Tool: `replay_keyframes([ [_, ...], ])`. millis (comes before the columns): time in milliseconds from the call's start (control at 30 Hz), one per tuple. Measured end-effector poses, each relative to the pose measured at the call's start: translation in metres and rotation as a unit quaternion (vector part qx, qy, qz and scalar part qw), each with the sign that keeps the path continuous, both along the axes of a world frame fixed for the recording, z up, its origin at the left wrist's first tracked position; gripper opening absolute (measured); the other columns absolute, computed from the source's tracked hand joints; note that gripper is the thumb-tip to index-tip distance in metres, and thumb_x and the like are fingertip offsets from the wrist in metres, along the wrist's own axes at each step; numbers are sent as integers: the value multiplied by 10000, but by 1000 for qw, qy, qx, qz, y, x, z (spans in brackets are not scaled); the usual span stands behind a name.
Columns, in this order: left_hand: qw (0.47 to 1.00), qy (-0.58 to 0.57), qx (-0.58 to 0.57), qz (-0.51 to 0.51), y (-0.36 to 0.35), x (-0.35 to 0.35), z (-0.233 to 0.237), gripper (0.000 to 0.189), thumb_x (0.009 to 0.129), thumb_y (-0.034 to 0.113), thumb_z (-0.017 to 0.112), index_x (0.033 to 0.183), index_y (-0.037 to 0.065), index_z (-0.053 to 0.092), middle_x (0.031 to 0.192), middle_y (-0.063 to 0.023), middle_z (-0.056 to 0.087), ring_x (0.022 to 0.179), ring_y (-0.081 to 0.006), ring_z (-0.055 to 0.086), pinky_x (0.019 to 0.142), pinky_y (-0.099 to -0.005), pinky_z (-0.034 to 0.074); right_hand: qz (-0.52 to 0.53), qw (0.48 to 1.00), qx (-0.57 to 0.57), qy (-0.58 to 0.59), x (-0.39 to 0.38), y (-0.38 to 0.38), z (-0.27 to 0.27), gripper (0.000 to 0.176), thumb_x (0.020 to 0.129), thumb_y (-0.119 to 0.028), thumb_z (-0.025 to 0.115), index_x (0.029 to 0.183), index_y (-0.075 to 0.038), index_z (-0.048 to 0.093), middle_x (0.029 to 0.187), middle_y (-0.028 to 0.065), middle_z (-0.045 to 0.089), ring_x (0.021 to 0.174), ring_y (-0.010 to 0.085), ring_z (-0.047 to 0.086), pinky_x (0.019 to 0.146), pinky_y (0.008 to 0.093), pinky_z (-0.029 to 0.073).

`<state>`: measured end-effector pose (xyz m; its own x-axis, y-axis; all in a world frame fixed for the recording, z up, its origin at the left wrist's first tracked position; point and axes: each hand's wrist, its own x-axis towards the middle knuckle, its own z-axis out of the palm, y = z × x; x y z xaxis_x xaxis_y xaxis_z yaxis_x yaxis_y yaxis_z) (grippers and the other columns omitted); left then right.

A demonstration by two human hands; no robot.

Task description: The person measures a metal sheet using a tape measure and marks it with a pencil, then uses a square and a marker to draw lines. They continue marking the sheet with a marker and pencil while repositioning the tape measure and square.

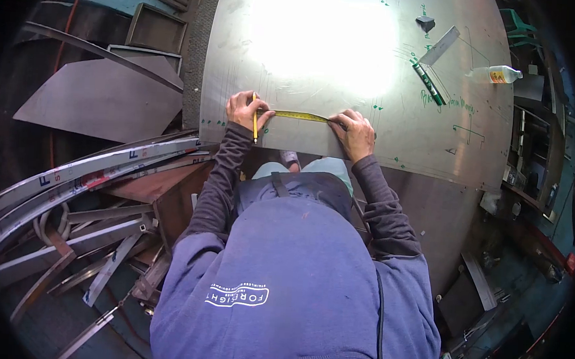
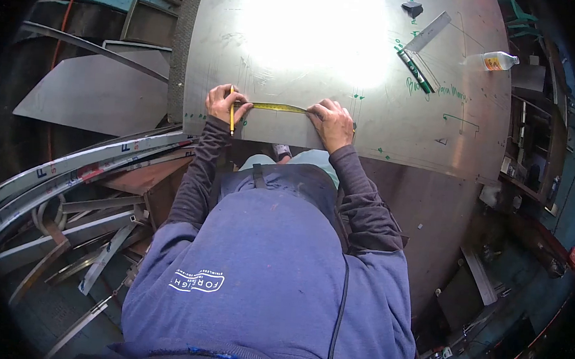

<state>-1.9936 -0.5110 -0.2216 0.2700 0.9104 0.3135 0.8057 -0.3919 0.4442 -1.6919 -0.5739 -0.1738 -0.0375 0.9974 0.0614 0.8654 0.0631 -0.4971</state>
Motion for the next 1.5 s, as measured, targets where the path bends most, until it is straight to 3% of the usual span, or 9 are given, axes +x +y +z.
replay_keyframes([
  [400, 1000, -12, 13, 0, 4, 3, 4, 243, 702, 367, 856, 826, 202, 728, 1050, -45, 602, 1083, -283, 513, 959, -464, 393, 20, 999, -36, -3, 6, 1, -2, 140, 847, -268, 704, 946, -169, 691, 973, 21, 653, 945, 247, 645, 803, 395, 530],
  [467, 992, -123, 11, 33, 9, -7, 1, 204, 770, 335, 816, 861, 172, 733, 1027, -65, 627, 1038, -297, 554, 923, -432, 434, 26, 999, -29, -3, 6, 3, 0, 139, 846, -268, 705, 941, -168, 692, 972, 21, 656, 949, 247, 646, 803, 393, 531],
  [633, 982, -142, 83, 91, 6, -46, 24, 210, 962, 185, 587, 1090, 58, 693, 954, -148, 681, 884, -303, 621, 852, -403, 487, 13, 999, -46, 5, 3, 2, 4, 113, 844, -265, 707, 915, -177, 706, 947, 17, 665, 939, 245, 654, 791, 388, 537],
  [800, 963, -223, -7, 148, -19, -42, 37, 216, 958, 180, 579, 1073, 17, 665, 817, -116, 669, 793, -260, 640, 718, -362, 520, 11, 999, -42, 8, 3, 1, 6, 108, 844, -261, 708, 920, -186, 724, 939, 19, 669, 930, 247, 657, 788, 383, 539],
  [867, 910, -361, -26, 202, -25, -37, 16, 204, 948, 217, 615, 1007, 25, 645, 796, -106, 670, 712, -216, 648, 651, -347, 522, 15, 999, -39, 14, 2, 3, 7, 107, 843, -260, 709, 921, -189, 731, 937, 19, 670, 927, 248, 658, 788, 382, 539],
  [1000, 922, -288, -40, 256, -40, -24, 17, 181, 920, 210, 678, 961, 39, 633, 807, -97, 678, 683, -186, 657, 653, -330, 529, 15, 998, -57, 30, 4, 3, 8, 101, 839, -256, 709, 910, -194, 741, 934, 19, 670, 925, 247, 657, 790, 388, 537],
  [1200, 928, -301, -43, 214, -60, -13, 32, 234, 908, 161, 682, 1110, 44, 685, 850, -59, 701, 737, -152, 665, 692, -278, 531, 27, 999, -11, 15, 5, 3, 4, 80, 837, -217, 709, 904, -192, 744, 911, 4, 668, 898, 233, 661, 747, 372, 535],
  [1300, 879, -406, -61, 244, -71, -7, 36, 164, 896, 134, 676, 1002, 9, 674, 872, -70, 718, 758, -103, 667, 696, -238, 536, 32, 999, 1, 20, 6, 2, -3, 64, 850, -217, 696, 896, -182, 724, 907, 5, 656, 886, 232, 652, 736, 375, 534],
  [1500, 884, -393, -49, 249, -92, -4, 45, 147, 869, 113, 722, 965, 11, 676, 814, -42, 705, 709, -73, 644, 666, -221, 519, 48, 998, 31, 4, 5, 2, -9, 70, 878, -221, 671, 896, -154, 678, 909, 22, 632, 878, 238, 638, 741, 379, 527],
])
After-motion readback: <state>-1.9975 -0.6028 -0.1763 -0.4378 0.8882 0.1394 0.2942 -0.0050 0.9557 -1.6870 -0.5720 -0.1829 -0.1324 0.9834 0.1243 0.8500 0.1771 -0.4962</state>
